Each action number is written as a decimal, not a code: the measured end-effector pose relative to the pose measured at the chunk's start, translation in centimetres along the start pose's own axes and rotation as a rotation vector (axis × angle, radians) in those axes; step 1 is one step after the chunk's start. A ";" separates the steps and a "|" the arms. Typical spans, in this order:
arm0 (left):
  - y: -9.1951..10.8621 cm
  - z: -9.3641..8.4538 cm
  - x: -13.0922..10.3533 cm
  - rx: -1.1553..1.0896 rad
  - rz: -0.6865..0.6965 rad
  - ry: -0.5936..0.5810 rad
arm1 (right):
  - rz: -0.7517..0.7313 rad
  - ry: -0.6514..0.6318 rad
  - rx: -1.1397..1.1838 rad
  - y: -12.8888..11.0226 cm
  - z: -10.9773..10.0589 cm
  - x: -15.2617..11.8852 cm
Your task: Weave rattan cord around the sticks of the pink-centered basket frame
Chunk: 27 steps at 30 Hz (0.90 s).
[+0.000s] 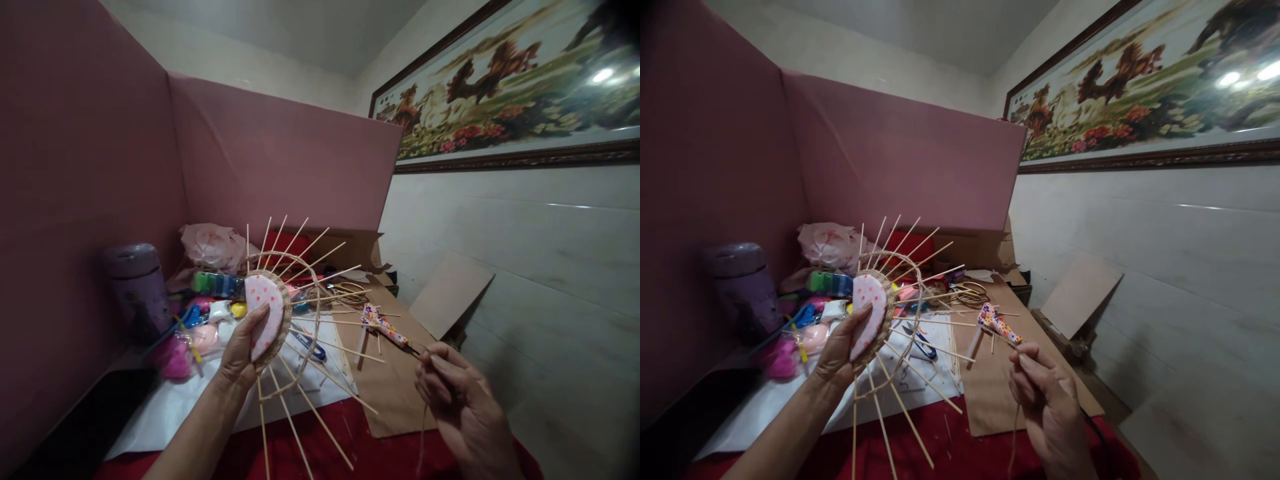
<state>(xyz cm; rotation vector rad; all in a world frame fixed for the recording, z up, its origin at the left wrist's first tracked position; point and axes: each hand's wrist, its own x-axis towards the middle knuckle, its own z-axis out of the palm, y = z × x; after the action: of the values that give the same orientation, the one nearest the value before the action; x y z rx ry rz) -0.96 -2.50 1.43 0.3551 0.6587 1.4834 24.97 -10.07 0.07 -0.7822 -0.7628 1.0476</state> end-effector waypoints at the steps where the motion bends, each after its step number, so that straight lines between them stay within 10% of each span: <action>1: 0.0 -0.1 0.0 -0.002 0.000 -0.008 | 0.005 0.004 0.007 -0.1 -0.1 0.0; 12: -0.4 -0.6 0.2 0.048 0.014 -0.055 | -0.029 -0.016 -0.104 -0.3 -0.3 -1.1; 18: -0.3 -0.4 0.2 -0.003 0.024 -0.039 | -0.007 -0.326 -0.480 0.7 -0.5 -2.2; 27: 0.2 0.3 -0.3 -0.055 -0.029 -0.009 | 0.041 -0.141 -0.354 0.4 -1.4 -0.6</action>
<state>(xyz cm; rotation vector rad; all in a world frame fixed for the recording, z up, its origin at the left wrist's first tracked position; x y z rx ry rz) -0.89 -2.77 1.85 0.3087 0.6128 1.4683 25.75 -10.78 -1.09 -1.0358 -1.0754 1.0252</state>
